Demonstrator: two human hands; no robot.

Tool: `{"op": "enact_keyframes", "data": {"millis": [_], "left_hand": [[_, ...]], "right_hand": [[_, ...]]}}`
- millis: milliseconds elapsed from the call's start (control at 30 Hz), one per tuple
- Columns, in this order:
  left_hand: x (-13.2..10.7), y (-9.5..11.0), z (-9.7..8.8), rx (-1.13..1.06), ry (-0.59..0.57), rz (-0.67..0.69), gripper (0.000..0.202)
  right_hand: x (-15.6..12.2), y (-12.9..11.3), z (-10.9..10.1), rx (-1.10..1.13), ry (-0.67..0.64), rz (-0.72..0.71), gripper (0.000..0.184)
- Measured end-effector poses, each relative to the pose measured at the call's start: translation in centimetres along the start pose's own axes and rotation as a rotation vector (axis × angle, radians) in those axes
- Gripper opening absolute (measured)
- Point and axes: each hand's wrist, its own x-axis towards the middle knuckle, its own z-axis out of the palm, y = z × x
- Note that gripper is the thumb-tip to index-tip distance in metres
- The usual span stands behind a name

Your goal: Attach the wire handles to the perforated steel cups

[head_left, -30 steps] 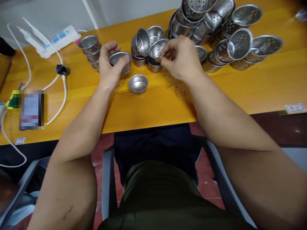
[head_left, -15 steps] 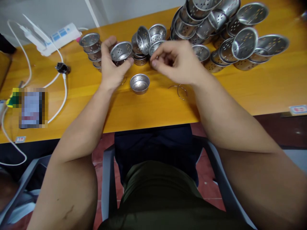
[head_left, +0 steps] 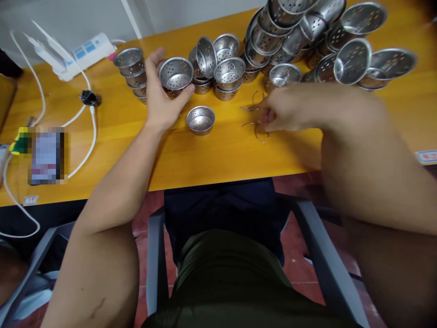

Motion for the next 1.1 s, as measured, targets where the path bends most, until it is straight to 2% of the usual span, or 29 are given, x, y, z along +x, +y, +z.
{"op": "enact_keyframes", "data": {"millis": [67,167,233,300,367,500,567,633,700,800,900,1000,1100], "left_hand": [[0.1,1.1,0.4,-0.023,-0.052,0.032,0.144],[0.5,3.5,1.0,-0.021,-0.121,-0.028,0.128],[0.9,5.3,1.4,-0.004,-0.125,-0.072,0.123],[1.6,7.2,1.9,0.036,-0.11,-0.087,0.114],[2.4,9.1,2.5,0.124,-0.122,-0.095,0.105],[3.4,11.4,3.3,0.231,-0.176,-0.197,0.09],[3.4,11.8,3.2,0.177,-0.181,-0.208,0.084],[3.3,11.8,3.0,0.089,-0.208,-0.178,0.08],[3.3,12.1,2.7,0.012,-0.247,-0.175,0.079],[3.3,12.5,2.8,-0.031,-0.259,-0.216,0.083],[2.9,11.8,3.4,-0.007,-0.226,-0.237,0.093],[1.9,9.8,4.3,0.065,-0.144,-0.225,0.108],[1.4,8.3,4.6,0.092,-0.05,-0.109,0.119]], "right_hand": [[-0.2,-2.1,0.2,-0.118,-0.094,0.078,0.019],[-0.1,-4.1,0.2,-0.188,-0.07,0.076,0.006],[0.2,-4.1,0.2,-0.2,-0.047,0.031,0.006],[0.4,-3.3,-0.3,-0.131,0.011,-0.04,0.017],[0.6,-2.3,-1.2,0.099,0.149,-0.164,0.027],[1.7,-2.1,-3.3,0.894,0.519,-0.511,0.01],[3.2,-2.8,-3.7,1.103,0.672,-0.575,0.012],[5.2,-3.7,-3.1,1.197,0.675,-0.559,0.008],[7.3,-4.2,-1.9,1.304,0.763,-0.555,0.013],[9.3,-4.1,0.2,1.32,0.814,-0.398,0.012],[9.9,-3.6,1.5,1.259,0.809,-0.29,0.008],[9.7,-3.3,1.7,1.197,0.782,-0.188,0.009],[9.2,-3.4,1.3,1.167,0.765,-0.134,0.011]]}}
